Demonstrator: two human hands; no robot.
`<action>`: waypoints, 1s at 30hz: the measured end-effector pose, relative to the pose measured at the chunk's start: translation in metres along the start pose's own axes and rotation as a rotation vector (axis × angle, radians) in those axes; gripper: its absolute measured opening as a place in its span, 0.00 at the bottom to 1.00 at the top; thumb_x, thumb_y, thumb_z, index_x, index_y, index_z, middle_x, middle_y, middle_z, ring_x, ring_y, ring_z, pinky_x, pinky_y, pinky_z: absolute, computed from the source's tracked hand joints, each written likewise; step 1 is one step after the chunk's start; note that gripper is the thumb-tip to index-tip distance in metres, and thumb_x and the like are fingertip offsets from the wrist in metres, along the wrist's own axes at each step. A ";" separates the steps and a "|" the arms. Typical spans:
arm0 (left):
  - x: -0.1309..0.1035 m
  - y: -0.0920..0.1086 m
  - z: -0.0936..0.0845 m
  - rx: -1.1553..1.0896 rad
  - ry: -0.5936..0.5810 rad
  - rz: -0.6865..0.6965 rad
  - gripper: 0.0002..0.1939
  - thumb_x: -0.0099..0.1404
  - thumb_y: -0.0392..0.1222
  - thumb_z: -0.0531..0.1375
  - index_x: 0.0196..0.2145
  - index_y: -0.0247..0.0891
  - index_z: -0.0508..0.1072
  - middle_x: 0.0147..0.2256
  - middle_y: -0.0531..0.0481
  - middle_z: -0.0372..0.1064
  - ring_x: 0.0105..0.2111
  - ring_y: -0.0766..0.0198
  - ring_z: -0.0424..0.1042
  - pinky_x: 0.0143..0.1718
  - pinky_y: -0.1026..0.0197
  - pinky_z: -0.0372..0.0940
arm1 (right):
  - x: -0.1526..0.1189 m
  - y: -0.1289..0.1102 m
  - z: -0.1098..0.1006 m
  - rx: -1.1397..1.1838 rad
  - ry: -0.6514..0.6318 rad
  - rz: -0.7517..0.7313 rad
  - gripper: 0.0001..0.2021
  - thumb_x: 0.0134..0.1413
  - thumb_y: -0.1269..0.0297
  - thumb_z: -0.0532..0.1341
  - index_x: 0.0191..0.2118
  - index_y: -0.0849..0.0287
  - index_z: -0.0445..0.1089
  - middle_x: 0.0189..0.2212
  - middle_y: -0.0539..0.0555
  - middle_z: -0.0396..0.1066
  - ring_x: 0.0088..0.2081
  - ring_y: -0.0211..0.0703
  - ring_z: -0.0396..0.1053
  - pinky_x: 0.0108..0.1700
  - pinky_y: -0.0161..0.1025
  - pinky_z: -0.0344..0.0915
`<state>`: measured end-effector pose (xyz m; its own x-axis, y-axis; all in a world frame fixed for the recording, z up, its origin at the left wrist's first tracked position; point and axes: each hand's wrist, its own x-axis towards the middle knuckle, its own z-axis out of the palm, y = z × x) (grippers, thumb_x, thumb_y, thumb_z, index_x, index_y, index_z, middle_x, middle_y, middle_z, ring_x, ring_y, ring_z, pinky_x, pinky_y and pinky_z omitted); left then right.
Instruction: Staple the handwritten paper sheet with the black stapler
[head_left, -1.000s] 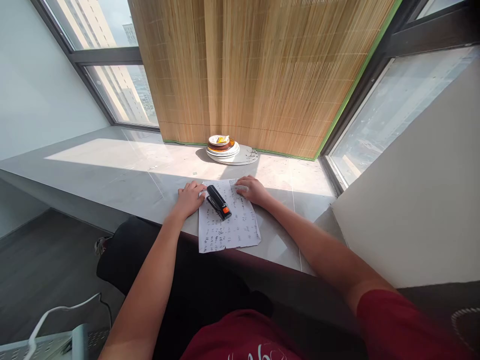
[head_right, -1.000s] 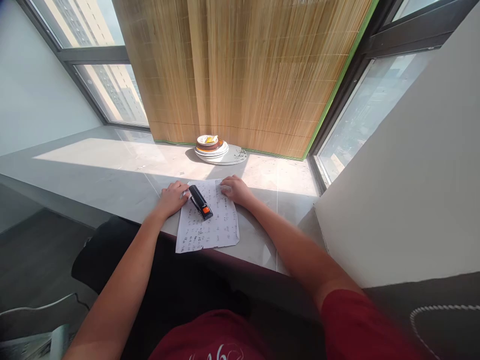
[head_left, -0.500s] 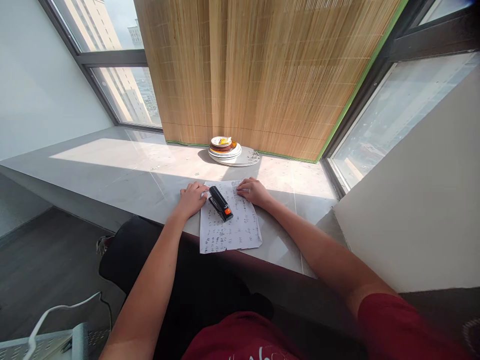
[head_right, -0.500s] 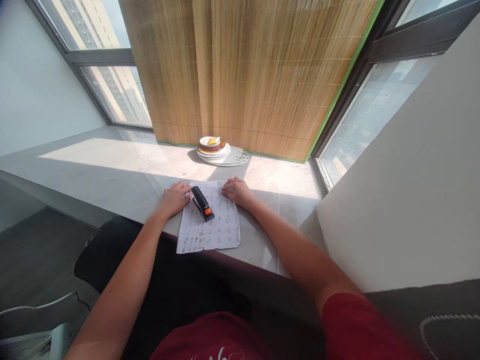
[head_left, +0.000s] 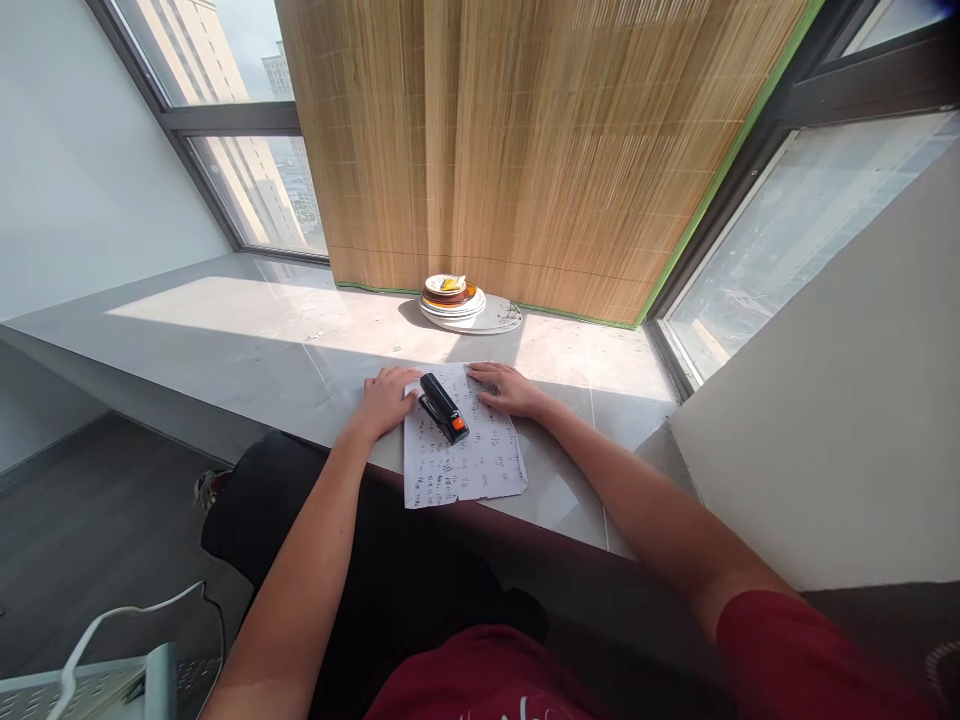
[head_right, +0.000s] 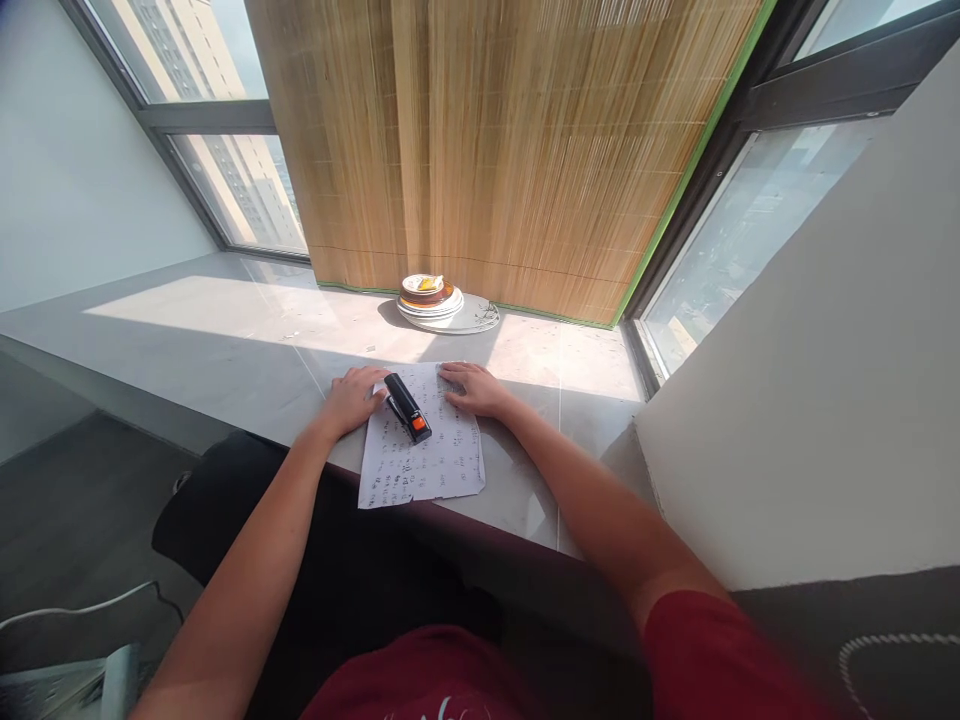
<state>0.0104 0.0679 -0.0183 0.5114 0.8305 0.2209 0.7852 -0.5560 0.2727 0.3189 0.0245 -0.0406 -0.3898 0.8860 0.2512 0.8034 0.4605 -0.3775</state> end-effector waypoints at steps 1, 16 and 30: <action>0.000 0.000 -0.001 -0.007 0.030 -0.003 0.23 0.74 0.43 0.54 0.63 0.47 0.74 0.68 0.47 0.68 0.66 0.44 0.64 0.63 0.41 0.61 | 0.001 -0.001 0.001 -0.008 -0.009 0.022 0.28 0.69 0.58 0.60 0.72 0.53 0.67 0.74 0.58 0.61 0.75 0.60 0.58 0.75 0.62 0.54; 0.001 -0.001 0.001 -0.156 -0.051 0.137 0.22 0.71 0.38 0.54 0.59 0.45 0.77 0.64 0.47 0.73 0.64 0.51 0.71 0.68 0.46 0.63 | 0.000 -0.018 0.005 -0.177 0.240 0.166 0.09 0.69 0.64 0.63 0.40 0.55 0.83 0.45 0.61 0.82 0.49 0.57 0.77 0.52 0.49 0.71; 0.004 -0.009 0.009 -0.096 -0.056 0.145 0.28 0.68 0.33 0.55 0.62 0.47 0.75 0.68 0.51 0.69 0.68 0.52 0.67 0.71 0.47 0.59 | -0.004 -0.030 0.003 -0.150 0.218 0.102 0.15 0.73 0.58 0.61 0.36 0.55 0.82 0.40 0.60 0.79 0.46 0.53 0.75 0.45 0.45 0.74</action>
<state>0.0086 0.0760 -0.0285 0.6376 0.7404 0.2129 0.6662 -0.6687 0.3302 0.2947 0.0074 -0.0323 -0.2100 0.8872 0.4109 0.8976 0.3415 -0.2787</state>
